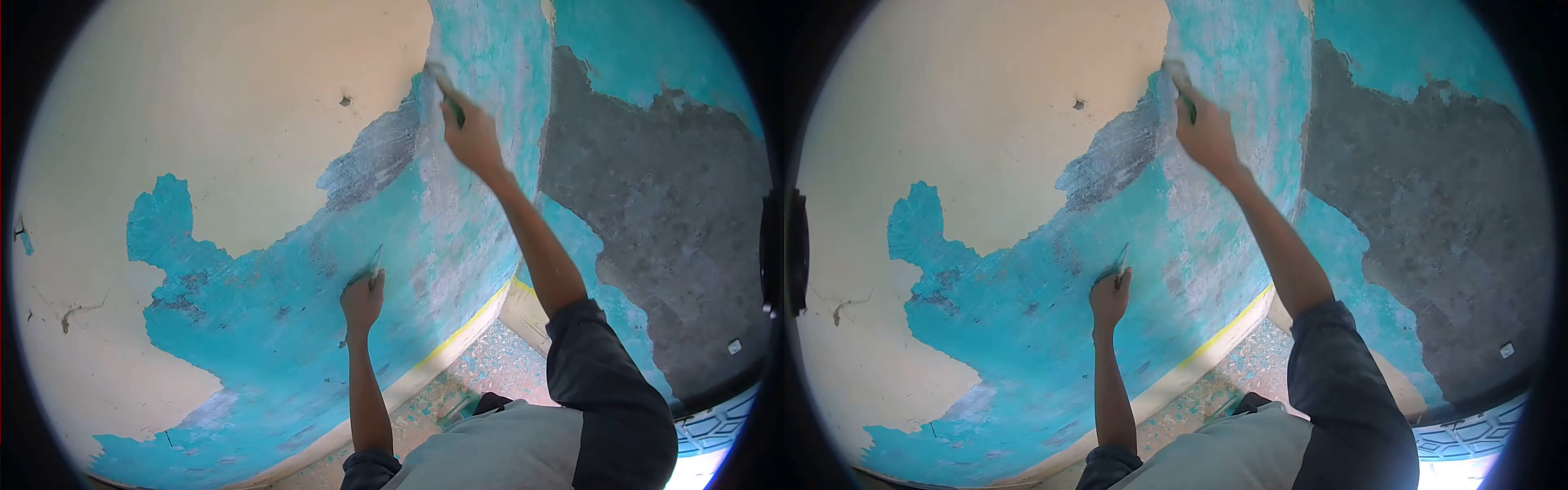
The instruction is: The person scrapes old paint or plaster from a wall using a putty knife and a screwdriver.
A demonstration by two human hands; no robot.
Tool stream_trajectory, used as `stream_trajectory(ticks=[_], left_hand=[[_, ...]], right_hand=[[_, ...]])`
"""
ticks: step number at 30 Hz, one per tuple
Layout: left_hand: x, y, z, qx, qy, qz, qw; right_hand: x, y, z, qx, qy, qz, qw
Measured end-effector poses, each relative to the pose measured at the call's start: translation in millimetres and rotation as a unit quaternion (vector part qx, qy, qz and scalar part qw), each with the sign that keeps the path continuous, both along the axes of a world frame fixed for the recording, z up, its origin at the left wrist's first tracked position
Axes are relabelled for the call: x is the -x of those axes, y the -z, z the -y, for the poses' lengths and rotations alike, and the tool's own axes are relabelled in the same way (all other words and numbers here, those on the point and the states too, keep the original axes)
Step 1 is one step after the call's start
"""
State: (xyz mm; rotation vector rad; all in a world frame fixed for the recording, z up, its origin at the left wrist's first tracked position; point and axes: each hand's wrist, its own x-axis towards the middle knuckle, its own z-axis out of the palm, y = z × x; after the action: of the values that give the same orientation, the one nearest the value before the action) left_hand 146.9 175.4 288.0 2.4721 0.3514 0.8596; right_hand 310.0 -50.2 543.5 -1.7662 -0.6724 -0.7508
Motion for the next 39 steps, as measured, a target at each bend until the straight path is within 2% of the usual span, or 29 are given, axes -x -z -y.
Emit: stream_trajectory(ticks=[1,2,3,5,8,11,13,15,17,18,20,23,25,29,32,35,38,39], left_hand=[[0.7,0.0,0.1,0.0,0.001,0.006,1.0],[0.8,-1.2,0.6,0.002,0.001,0.007,1.0],[0.7,-1.8,0.3,0.005,0.003,-0.002,1.0],[1.9,-2.4,0.1,0.009,0.001,-0.012,1.0],[-0.4,-1.9,0.4,0.013,-0.005,-0.02,1.0],[0.5,-2.0,-0.9,0.012,-0.003,-0.026,1.0],[-0.8,1.7,-2.8,0.0,-0.009,-0.037,0.999],[0.8,-2.6,0.4,0.006,-0.002,-0.022,1.0],[1.1,-2.8,2.3,0.01,0.003,-0.008,1.0],[1.1,-0.2,1.7,0.006,0.0,0.009,1.0],[0.3,-0.9,0.0,0.001,0.0,0.027,1.0],[-0.2,-2.2,2.2,0.002,-0.006,-0.019,1.0],[1.1,-4.0,1.5,0.0,-0.003,0.002,1.0],[-0.3,-2.3,4.4,0.018,0.011,0.027,0.999],[0.6,-1.6,1.5,0.016,0.004,0.025,1.0],[-1.2,-1.7,1.3,0.011,-0.008,-0.013,1.0],[0.1,-3.0,2.5,0.007,0.001,0.007,1.0],[0.3,-3.9,2.9,0.007,0.0,0.002,1.0]], right_hand=[[7.2,16.7,-1.8,0.018,-0.008,-0.022,1.0],[-1.9,49.7,-11.2,-0.026,-0.033,0.06,0.997],[8.4,62.4,-14.8,-0.03,-0.05,0.068,0.996],[2.8,61.1,-15.4,-0.025,-0.032,0.066,0.997],[-17.5,-6.5,-7.2,-0.021,0.015,0.014,1.0],[-32.9,-30.2,-5.5,-0.062,0.024,0.048,0.997],[-19.8,-4.6,-7.5,-0.042,0.028,0.04,0.998],[-3.9,36.7,-15.7,-0.04,-0.013,0.059,0.997],[2.6,50.2,-15.4,-0.037,-0.029,0.069,0.997],[4.2,53.2,-17.1,-0.035,-0.045,0.077,0.995],[-3.3,20.8,-12.3,-0.037,-0.033,0.063,0.997],[-17.3,-7.0,-2.6,-0.032,-0.014,0.017,0.999],[-15.5,-1.3,-7.1,-0.016,0.009,0.039,0.999],[11.2,56.7,-25.1,-0.049,-0.063,0.087,0.993],[-1.3,30.2,-13.0,0.0,-0.033,0.034,0.999],[2.1,17.5,-3.6,-0.003,-0.057,0.028,0.998],[14.4,39.3,-11.7,0.027,-0.027,0.005,0.999],[15.2,56.7,-18.2,-0.007,-0.049,0.027,0.998]])
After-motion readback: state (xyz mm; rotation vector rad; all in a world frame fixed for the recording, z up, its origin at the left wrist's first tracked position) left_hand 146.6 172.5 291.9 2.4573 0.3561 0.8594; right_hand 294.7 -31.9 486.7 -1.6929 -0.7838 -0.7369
